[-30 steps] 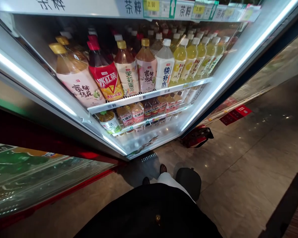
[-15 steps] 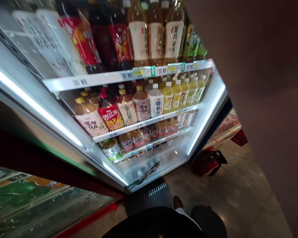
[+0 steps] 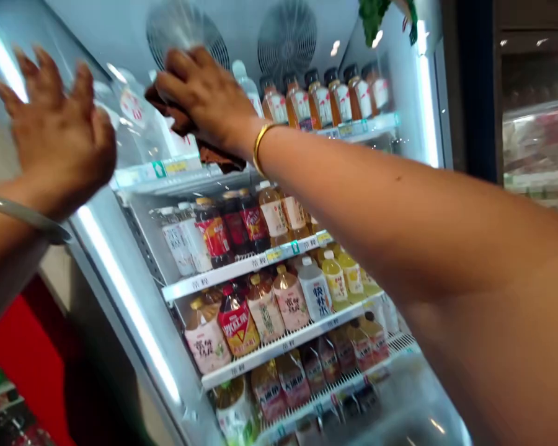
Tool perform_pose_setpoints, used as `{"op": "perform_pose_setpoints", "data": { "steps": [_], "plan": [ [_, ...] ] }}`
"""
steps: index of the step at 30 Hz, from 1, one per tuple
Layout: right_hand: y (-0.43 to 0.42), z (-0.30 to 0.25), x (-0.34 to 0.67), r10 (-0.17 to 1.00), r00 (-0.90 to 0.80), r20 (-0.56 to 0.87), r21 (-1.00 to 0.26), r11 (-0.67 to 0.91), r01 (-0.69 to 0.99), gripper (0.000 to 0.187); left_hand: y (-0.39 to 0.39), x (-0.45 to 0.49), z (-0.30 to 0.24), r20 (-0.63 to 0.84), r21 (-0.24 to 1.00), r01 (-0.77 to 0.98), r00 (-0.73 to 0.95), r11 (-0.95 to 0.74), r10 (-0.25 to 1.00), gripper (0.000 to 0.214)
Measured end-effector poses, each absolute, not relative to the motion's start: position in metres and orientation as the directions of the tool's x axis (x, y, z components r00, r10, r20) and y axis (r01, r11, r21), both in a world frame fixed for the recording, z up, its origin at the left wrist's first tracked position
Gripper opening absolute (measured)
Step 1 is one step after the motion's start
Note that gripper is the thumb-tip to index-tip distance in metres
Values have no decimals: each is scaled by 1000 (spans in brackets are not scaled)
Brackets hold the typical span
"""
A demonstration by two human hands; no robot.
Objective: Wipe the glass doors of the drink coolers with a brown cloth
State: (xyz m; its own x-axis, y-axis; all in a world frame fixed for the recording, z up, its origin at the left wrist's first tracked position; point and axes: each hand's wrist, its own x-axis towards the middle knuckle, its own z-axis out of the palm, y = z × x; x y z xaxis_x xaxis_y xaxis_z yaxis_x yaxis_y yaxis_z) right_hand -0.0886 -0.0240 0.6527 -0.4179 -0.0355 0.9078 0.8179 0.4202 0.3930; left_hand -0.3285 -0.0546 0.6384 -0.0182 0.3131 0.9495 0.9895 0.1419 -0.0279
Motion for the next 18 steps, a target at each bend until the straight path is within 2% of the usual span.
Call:
{"op": "perform_pose_setpoints", "data": {
  "steps": [1,2,3,5,7,9,12,15,18],
  "plan": [
    [-23,653,-94,-70,-380,922,374,414,830,51,-53,-326,644,960,-179,984,170,23,221,63],
    [-21,652,-100,-107,-361,926,372,407,834,44,-50,-324,647,963,-208,977,214,-50,166,65],
    [-19,651,-107,-148,-328,933,360,400,843,42,-46,-322,648,965,-209,972,223,-106,135,66],
    [-15,646,-115,-180,-309,934,356,388,850,67,-40,-318,650,967,-210,965,229,-159,111,66],
    [-14,641,-112,-193,-372,908,419,376,827,63,-38,-309,650,967,-201,964,224,-174,124,69],
    [-14,640,-100,-171,-473,864,502,355,789,49,-39,-295,651,962,-213,961,239,-177,136,71],
    [-15,648,-82,-99,-553,827,553,319,770,48,-42,-272,656,949,-269,945,293,-186,116,72],
    [-16,663,-81,-56,-476,878,470,295,832,45,-39,-253,666,943,-291,933,317,-213,103,74],
    [-15,671,-91,-71,-347,935,353,283,892,45,-30,-244,676,954,-244,940,277,-240,114,77]
  ]
}}
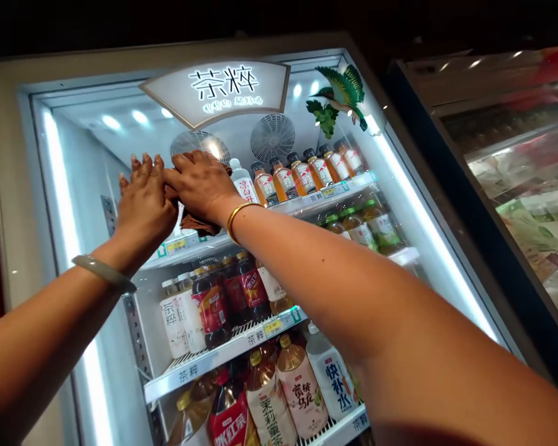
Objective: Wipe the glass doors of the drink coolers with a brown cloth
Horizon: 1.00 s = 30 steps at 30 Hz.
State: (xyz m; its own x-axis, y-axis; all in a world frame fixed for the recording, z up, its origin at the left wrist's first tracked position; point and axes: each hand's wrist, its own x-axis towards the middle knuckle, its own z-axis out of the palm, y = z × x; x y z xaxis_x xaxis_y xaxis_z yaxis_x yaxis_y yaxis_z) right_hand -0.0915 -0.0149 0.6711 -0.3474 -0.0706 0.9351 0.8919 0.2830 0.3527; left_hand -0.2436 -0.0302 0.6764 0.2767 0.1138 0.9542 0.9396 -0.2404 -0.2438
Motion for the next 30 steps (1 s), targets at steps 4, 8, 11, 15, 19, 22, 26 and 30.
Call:
{"op": "perform_pose_setpoints", "data": {
  "steps": [4,8,11,15,19,22,26,30],
  "plan": [
    [-10,665,-85,-116,-377,919,394,296,870,44,-21,-240,677,963,-224,939,255,-261,91,80],
    [0,667,-54,-169,-506,846,534,289,795,39,-18,-237,668,940,-311,914,336,-259,56,80],
    [5,683,-49,-202,-438,876,480,279,831,34,-17,-235,666,919,-372,903,391,-217,52,75],
    [3,697,-73,-204,-266,942,320,310,895,32,-14,-236,669,915,-382,912,396,-153,79,71],
    [2,684,-80,-246,-312,918,380,316,869,31,-13,-239,669,917,-377,918,389,-126,92,71],
    [5,673,-61,-273,-425,863,493,274,826,35,-13,-239,667,917,-371,921,384,-123,107,74],
    [7,682,-39,-243,-455,857,508,246,826,36,-16,-224,668,943,-289,946,307,-146,128,76],
    [9,701,-37,-214,-305,928,356,275,893,35,-20,-192,680,965,-182,964,213,-194,153,74]
  ]
}}
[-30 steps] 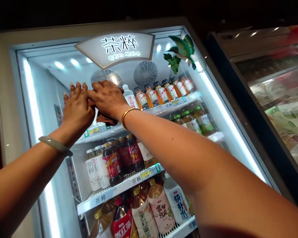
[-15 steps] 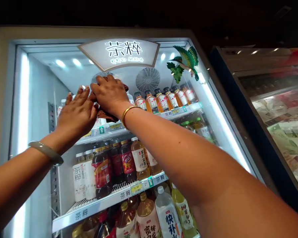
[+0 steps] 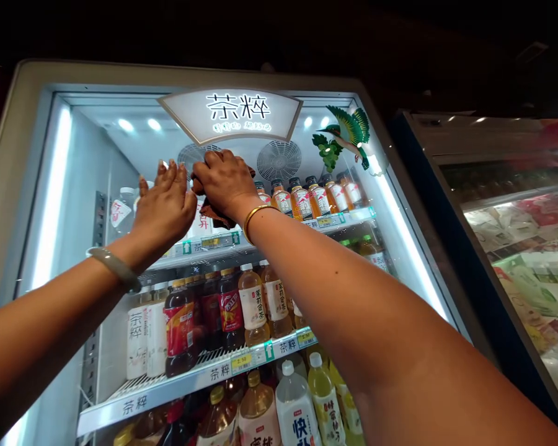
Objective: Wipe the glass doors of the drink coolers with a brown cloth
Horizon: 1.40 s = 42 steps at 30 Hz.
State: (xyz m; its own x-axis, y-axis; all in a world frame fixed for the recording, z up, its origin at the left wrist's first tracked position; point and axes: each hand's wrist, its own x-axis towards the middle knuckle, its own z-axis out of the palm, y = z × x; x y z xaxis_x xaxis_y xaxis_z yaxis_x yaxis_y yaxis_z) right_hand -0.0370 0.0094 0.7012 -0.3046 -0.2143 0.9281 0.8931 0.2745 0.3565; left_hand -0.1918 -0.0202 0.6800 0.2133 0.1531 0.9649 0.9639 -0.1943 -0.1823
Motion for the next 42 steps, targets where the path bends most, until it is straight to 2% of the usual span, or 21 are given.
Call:
{"op": "perform_pose_setpoints", "data": {
  "steps": [4,8,14,19,23,28,32,35,39,42],
  "plan": [
    [14,694,-31,-226,-215,950,278,305,911,35,-22,-161,688,972,-159,959,194,-233,136,73],
    [18,670,-18,-259,-159,953,238,310,920,34,-15,-149,683,964,-202,950,235,-239,122,70],
    [18,692,2,-239,-283,929,340,246,908,29,-4,-151,675,963,-245,942,264,-228,60,69],
    [24,689,16,-240,-136,961,199,260,945,30,-3,-148,674,962,-247,941,267,-231,63,68],
    [25,673,6,-275,-204,940,274,246,930,35,-4,-147,672,963,-233,940,259,-249,76,68],
    [16,695,10,-227,-326,918,375,229,898,35,-3,-146,672,966,-192,916,239,-352,95,72],
    [20,690,26,-232,-204,951,264,269,926,32,-2,-142,672,964,-133,901,214,-413,158,79],
    [24,674,24,-280,-152,948,234,289,928,38,-1,-139,674,961,-126,909,212,-396,180,81],
    [24,679,14,-285,-224,932,294,235,926,46,0,-138,675,963,-131,925,204,-358,175,81],
    [23,691,18,-342,-86,936,187,274,943,66,-1,-135,673,969,-137,947,189,-290,161,77]
  ]
}}
